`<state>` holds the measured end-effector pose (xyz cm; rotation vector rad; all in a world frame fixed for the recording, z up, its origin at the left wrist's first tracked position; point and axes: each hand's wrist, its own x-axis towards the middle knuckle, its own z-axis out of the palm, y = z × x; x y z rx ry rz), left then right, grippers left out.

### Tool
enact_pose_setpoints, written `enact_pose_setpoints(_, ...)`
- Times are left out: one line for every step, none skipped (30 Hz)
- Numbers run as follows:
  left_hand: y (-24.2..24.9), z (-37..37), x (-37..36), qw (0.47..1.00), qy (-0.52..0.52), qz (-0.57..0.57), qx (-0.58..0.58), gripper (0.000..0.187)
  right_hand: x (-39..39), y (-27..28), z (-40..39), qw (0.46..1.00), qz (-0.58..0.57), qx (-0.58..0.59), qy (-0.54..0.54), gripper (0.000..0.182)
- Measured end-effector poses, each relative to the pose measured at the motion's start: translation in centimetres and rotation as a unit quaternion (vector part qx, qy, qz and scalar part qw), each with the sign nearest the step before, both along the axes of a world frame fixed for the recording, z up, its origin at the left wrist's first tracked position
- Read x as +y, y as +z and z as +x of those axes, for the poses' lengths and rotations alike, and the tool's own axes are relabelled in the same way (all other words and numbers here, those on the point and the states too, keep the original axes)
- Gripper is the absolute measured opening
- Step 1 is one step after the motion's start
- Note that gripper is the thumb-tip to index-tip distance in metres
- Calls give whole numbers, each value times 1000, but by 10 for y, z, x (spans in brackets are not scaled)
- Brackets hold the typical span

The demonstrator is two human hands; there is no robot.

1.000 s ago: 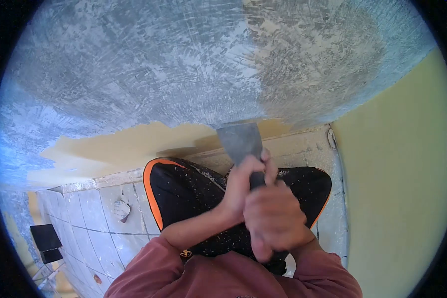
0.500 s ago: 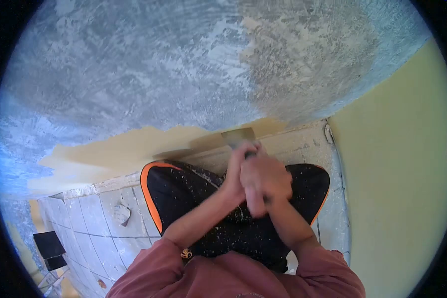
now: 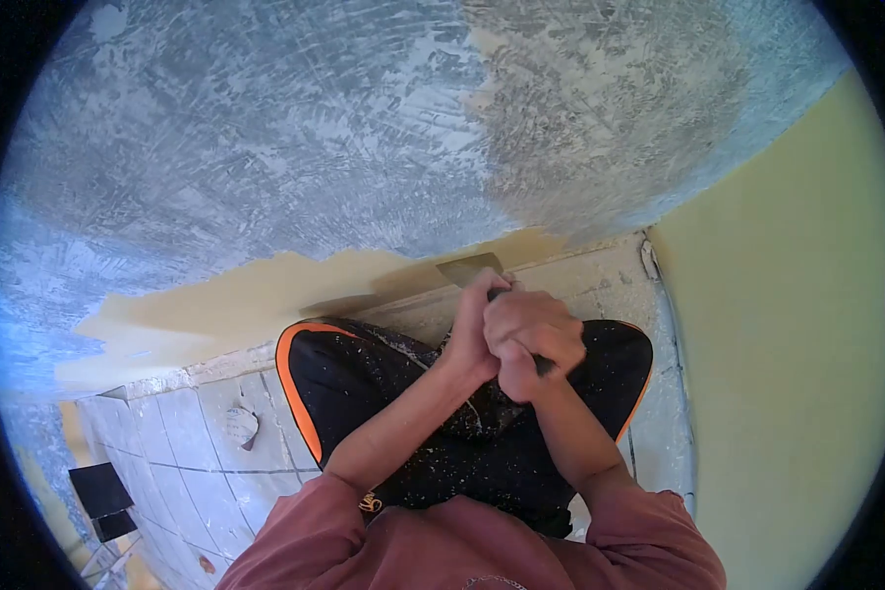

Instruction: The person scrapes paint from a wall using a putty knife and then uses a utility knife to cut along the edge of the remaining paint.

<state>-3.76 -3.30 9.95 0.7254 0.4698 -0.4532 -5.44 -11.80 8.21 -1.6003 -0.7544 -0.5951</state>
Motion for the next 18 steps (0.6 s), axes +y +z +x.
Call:
enact_pose_setpoints(-12, 1, 0, 1000, -2, -18, -12, 16, 2, -1, -4, 1000, 7, 4, 2, 9)
enact_pose_setpoints(-14, 5, 1, 999, -4, -36, -27, 16, 6, 11, -1, 1000, 16, 4, 3, 10)
enact_pose_setpoints(-11, -2, 5, 985, -64, -157, -45, 14, -1, 31, -5, 994, 31, -67, 79, 12)
enact_pose_setpoints(-9, -4, 7, 985, -63, -153, -40, 14, 2, 30, -5, 994, 36, -63, 78, 12)
enact_pose_setpoints(-7, -4, 7, 986, -63, -143, -59, 14, 5, 29, -4, 986, 84, -112, 91, 15)
enact_pose_setpoints(-6, -3, 6, 985, -63, -136, -80, 14, 6, 29, -1, 973, 128, -163, 105, 19)
enact_pose_setpoints(-7, -2, 5, 985, -63, -138, -82, 14, 11, 24, 4, 954, 198, -195, 114, 23)
enact_pose_setpoints(-11, 0, 5, 985, -72, -125, -93, 14, 10, 24, 6, 954, 197, -198, 112, 23)
enact_pose_setpoints(-13, 0, 6, 986, -80, -111, -100, 14, 9, 27, 6, 956, 183, -195, 116, 22)
enact_pose_setpoints(-12, -2, 6, 986, -82, -109, -99, 14, 9, 30, 4, 959, 170, -192, 120, 22)
enact_pose_setpoints(-10, -1, 7, 987, -80, -97, -104, 13, 9, 30, 5, 958, 172, -196, 117, 22)
enact_pose_setpoints(-7, -1, 7, 987, -80, -84, -108, 13, 7, 30, 5, 959, 163, -196, 127, 20)
enact_pose_setpoints(-4, 1, 8, 986, -89, -82, -112, 13, 6, 28, 7, 959, 153, -197, 136, 19)
enact_pose_setpoints(-1, 2, 8, 994, -73, -48, -59, 14, 6, 27, 9, 959, 151, -202, 128, 19)
enact_pose_setpoints(1, 3, 7, 998, -58, -15, -5, 15, 7, 23, 12, 980, 98, -165, 61, 17)
enact_pose_setpoints(-15, 5, 10, 997, -69, -17, -9, 15, 6, 18, 13, 991, 44, -125, -8, 15)
enact_pose_setpoints(-53, 7, 16, 984, -61, 4, -165, 18, 6, 9, 13, 991, 40, -128, -19, 15)
enact_pose_setpoints(-90, 11, 22, 947, -51, 22, -317, 25, 6, -2, 14, 1000, 12, 19, -12, 10)
